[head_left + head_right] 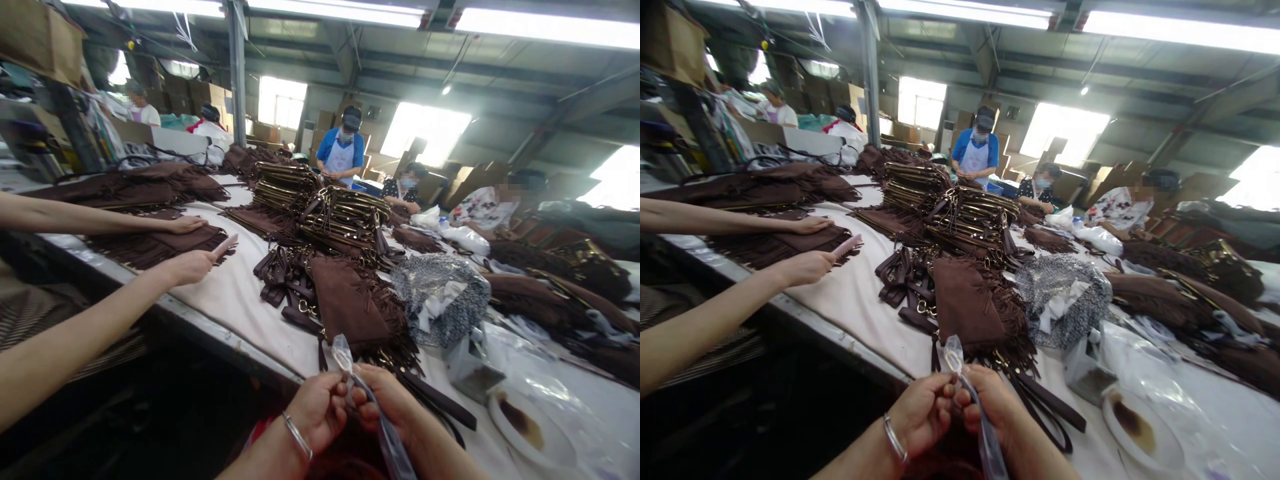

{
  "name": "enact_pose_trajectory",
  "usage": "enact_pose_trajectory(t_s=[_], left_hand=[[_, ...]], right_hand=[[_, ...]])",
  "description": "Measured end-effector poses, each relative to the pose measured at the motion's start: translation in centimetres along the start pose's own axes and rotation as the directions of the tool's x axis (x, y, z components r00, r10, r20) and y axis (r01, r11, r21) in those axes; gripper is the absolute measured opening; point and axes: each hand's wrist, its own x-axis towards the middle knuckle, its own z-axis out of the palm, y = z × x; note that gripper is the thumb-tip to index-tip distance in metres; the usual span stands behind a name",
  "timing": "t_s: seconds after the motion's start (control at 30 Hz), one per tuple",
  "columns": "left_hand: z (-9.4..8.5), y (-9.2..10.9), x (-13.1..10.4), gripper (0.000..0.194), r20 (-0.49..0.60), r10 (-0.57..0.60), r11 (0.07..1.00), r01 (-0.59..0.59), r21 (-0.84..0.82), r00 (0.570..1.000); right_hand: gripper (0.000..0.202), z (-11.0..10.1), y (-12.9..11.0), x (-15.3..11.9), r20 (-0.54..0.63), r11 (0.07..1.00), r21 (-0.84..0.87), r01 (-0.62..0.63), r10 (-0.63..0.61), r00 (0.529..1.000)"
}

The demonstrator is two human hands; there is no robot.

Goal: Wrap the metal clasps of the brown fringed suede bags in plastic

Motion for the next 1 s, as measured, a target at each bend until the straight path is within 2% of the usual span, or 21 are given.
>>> enact_pose_trajectory(t_s=[0.1, 0.17, 0.27, 0.4, 0.53, 0.67, 0.77, 0.9, 0.97, 1.0], left_hand=[[-0.2, -0.9, 0.6, 0.021, -0.047, 0.053, 0.998, -0.054, -0.019, 0.998], [-0.4, -1.7, 0.7, 0.017, -0.096, 0.134, 0.991, -0.136, -0.016, 0.986], [-0.5, -2.6, 0.6, 0.014, -0.153, 0.245, 0.969, -0.245, 0.019, 0.958], [-0.6, -3.3, 0.3, 0.018, -0.171, 0.319, 0.948, -0.312, 0.067, 0.932], [-0.7, -3.6, 0.4, 0.024, -0.165, 0.401, 0.91, -0.371, 0.182, 0.901], [-0.6, -3.3, 0.1, 0.022, -0.2, 0.491, 0.844, -0.407, 0.348, 0.848], [-0.5, -2.8, -0.2, 0.02, -0.198, 0.544, 0.791, -0.42, 0.445, 0.815], [-0.5, -2.1, -0.4, 0.02, -0.118, 0.583, 0.73, -0.456, 0.509, 0.804], [-0.6, -1.8, -0.3, 0.019, -0.104, 0.622, 0.665, -0.453, 0.593, 0.776], [-0.7, -1.6, -0.4, 0.018, -0.097, 0.647, 0.62, -0.447, 0.645, 0.757]], right_hand=[[0.027, -0.1, 0.4, 0.0, 0.043, 0.999, 0.022, 0.037, -0.038, 0.998], [0.028, -0.2, 0.8, 0.1, 0.05, 0.995, 0.048, 0.093, -0.095, 0.994], [0.036, -0.2, 1.5, 0.4, 0.017, 0.98, 0.083, 0.18, -0.182, 0.983], [0.055, 0.0, 2.2, 0.8, -0.051, 0.958, 0.106, 0.267, -0.263, 0.964], [0.056, 0.5, 2.4, 1.0, -0.078, 0.95, 0.094, 0.299, -0.292, 0.953], [0.056, 0.8, 2.7, 1.0, -0.096, 0.943, 0.076, 0.325, -0.317, 0.944], [0.057, 0.8, 2.8, 1.0, -0.115, 0.933, -0.001, 0.359, -0.357, 0.927], [0.063, 0.7, 2.9, 1.0, -0.153, 0.904, -0.181, 0.388, -0.415, 0.897], [0.062, 0.6, 3.0, 1.0, -0.169, 0.86, -0.309, 0.406, -0.47, 0.866], [0.058, 0.5, 3.0, 1.0, -0.18, 0.815, -0.403, 0.417, -0.517, 0.837]])
